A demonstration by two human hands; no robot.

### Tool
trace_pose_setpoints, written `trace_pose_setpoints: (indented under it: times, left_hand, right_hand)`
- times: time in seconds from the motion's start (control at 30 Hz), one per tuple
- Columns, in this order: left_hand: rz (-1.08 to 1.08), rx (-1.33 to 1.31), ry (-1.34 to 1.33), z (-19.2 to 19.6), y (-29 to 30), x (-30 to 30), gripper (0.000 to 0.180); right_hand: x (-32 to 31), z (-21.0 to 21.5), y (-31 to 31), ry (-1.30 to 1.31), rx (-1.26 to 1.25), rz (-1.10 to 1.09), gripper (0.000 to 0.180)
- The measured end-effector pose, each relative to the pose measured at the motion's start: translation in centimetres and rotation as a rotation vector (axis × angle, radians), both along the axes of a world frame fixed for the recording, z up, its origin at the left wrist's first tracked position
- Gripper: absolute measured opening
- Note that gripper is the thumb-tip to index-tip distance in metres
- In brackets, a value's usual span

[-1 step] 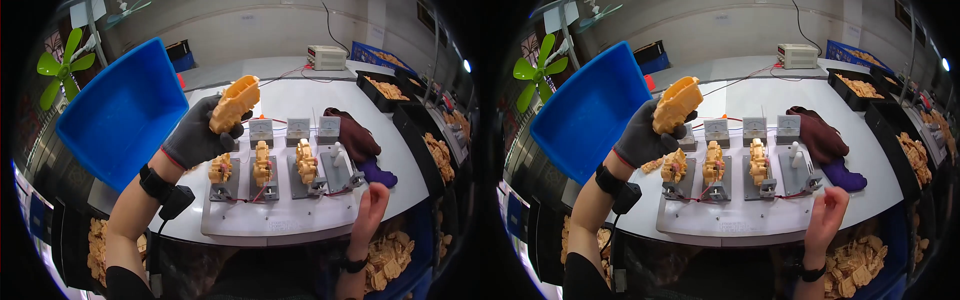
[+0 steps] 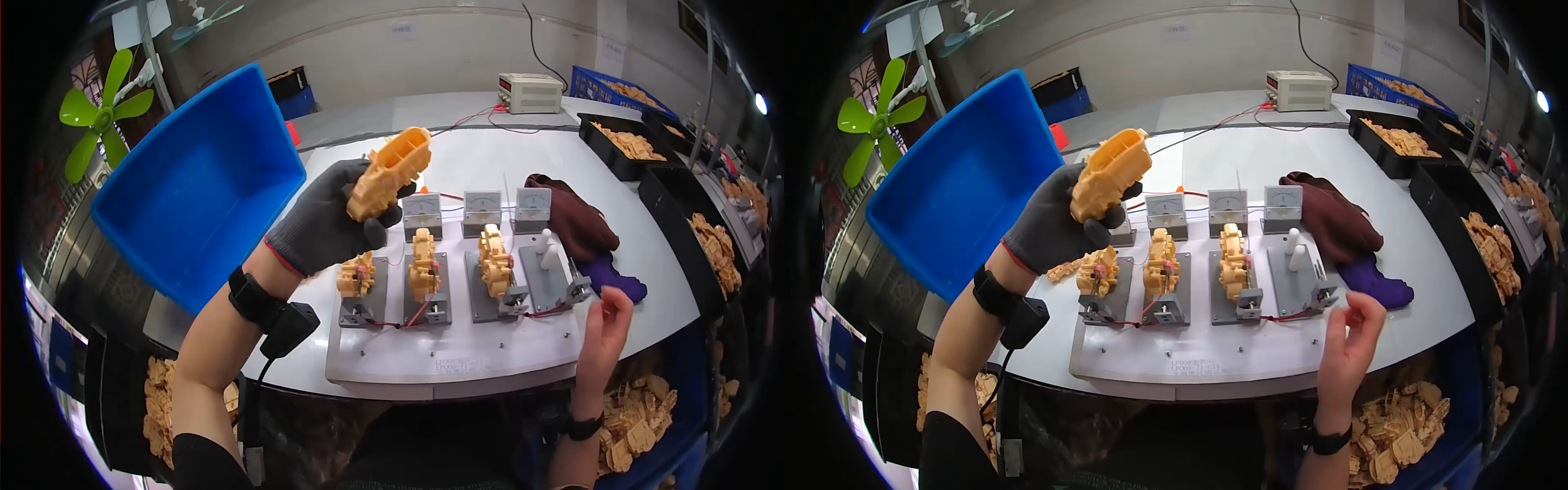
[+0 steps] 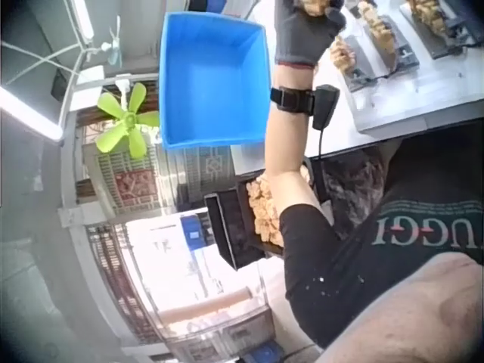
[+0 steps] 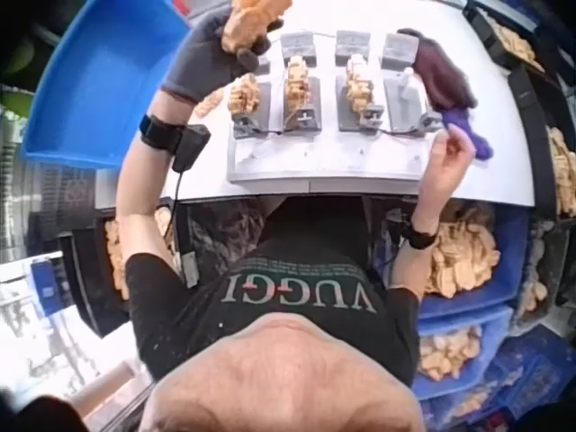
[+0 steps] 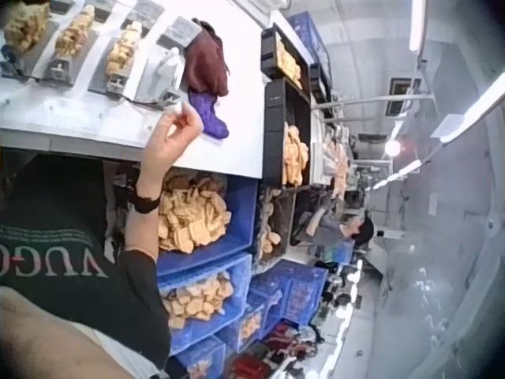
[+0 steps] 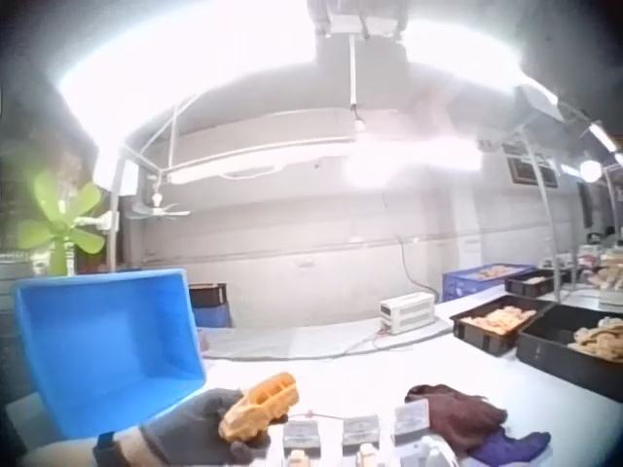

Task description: Placing industrial plastic components into a testing fixture and moving bins of parts.

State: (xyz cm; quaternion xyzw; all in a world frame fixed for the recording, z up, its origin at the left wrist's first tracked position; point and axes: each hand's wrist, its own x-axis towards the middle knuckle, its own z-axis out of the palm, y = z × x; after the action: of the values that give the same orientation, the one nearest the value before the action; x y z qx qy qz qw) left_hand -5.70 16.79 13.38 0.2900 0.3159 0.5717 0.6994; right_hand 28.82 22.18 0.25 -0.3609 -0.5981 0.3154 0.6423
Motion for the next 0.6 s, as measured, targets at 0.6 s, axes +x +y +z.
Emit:
trace_pose_setpoints:
  times: [0.6]
  left_hand:
    - [0.140, 0.035, 0.966, 1.8, 6.8, 12.2, 0.049]
  right_hand:
    - [2.1, -2.3, 2.0, 0.087, -0.077, 0.373, 0.016]
